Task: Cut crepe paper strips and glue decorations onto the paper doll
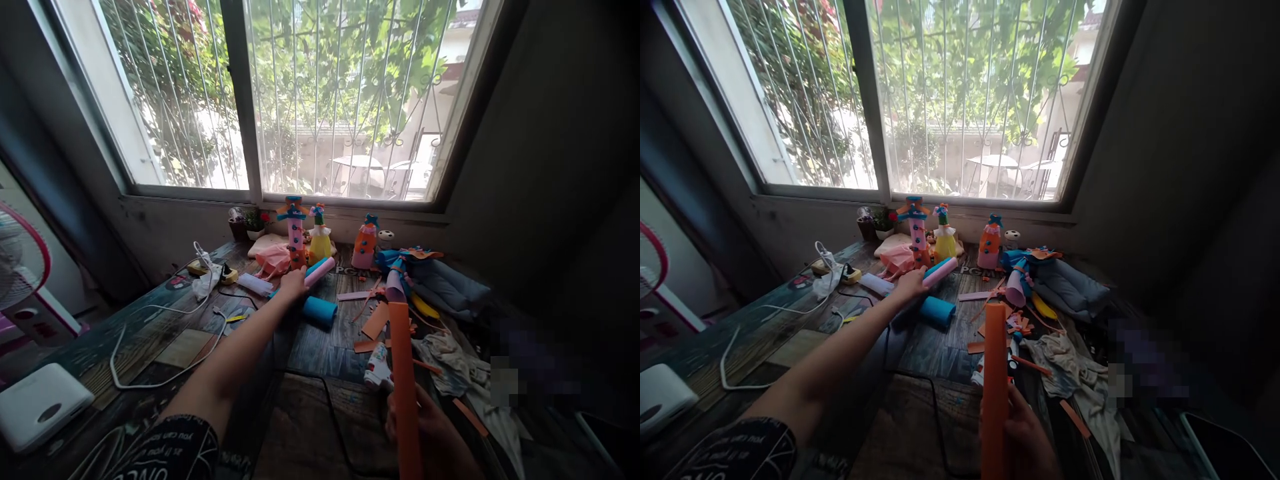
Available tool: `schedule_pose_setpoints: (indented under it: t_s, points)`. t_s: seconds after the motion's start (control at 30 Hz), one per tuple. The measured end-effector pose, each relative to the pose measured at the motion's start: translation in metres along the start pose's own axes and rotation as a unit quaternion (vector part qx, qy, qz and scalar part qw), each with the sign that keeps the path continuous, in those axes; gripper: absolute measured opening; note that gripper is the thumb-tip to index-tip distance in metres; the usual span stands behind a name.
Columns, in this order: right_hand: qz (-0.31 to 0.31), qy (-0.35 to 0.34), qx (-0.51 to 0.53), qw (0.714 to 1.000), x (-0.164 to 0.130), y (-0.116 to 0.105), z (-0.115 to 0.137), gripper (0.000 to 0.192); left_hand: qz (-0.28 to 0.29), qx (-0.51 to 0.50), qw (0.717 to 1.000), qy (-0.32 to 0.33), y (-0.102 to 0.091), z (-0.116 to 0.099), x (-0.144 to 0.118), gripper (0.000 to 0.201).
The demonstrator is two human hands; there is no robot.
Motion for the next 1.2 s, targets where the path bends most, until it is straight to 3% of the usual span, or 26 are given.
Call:
schedule_pose_setpoints:
  t_s: [0.13,0.27,0.37,0.47,0.53,0.6,0.67,0.77,0.83,0.93,1.03,1.2]
  points:
    - [-0.014,0.004,0.01,1.0,-0.002,-0.003,0.008,0.037,-0.015,-0.01,1.0,-0.003,0.008,0.0,0.006,0.032]
    - [-0.034,0.012,0.005,0.999,-0.005,0.001,0.01,0.039,-0.072,-0.076,0.994,0.021,-0.008,-0.01,-0.005,0.035]
    - [-0.033,0.011,0.019,0.999,-0.006,0.007,0.006,0.035,-0.121,-0.17,0.975,0.076,-0.022,-0.042,-0.036,0.032]
    - [-0.038,0.003,0.008,0.999,-0.005,0.011,-0.004,0.036,-0.096,-0.292,0.939,0.153,-0.02,-0.091,-0.095,0.026]
    - [-0.053,-0.018,-0.009,0.998,-0.004,0.013,-0.013,0.04,-0.037,-0.388,0.898,0.205,-0.011,-0.123,-0.139,0.028]
    - [-0.069,-0.043,-0.035,0.996,-0.003,0.018,-0.024,0.045,0.038,-0.629,0.755,0.18,0.001,-0.147,-0.176,0.037]
    - [-0.097,-0.074,-0.09,0.988,-0.005,0.024,-0.032,0.047,0.03,-0.716,0.689,0.107,0.01,-0.156,-0.198,0.033]
    - [-0.17,-0.119,-0.218,0.954,-0.01,0.034,-0.035,0.047,-0.049,-0.753,0.656,0.019,0.021,-0.152,-0.209,0.03]
    - [-0.19,-0.118,-0.286,0.932,-0.012,0.038,-0.033,0.043,-0.072,-0.775,0.628,-0.026,0.029,-0.147,-0.21,0.034]
    - [-0.153,-0.061,-0.292,0.942,-0.013,0.04,-0.032,0.039,-0.076,-0.81,0.573,-0.104,0.041,-0.139,-0.211,0.036]
    - [-0.122,-0.014,-0.23,0.965,-0.013,0.038,-0.032,0.04,-0.032,-0.825,0.535,-0.181,0.048,-0.134,-0.213,0.03]
    - [-0.175,-0.026,-0.222,0.959,-0.012,0.029,-0.023,0.036,0.1,-0.838,0.488,-0.223,0.047,-0.135,-0.218,0.043]
Point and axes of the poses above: each hand's wrist, its own x-axis towards the middle knuckle, its own y-axis out of the palm, z = x × y, the point moved 3 cm from there along x, towards the middle knuckle, and after that the axes turned 14 degrees about y, right-handed, at the moved point
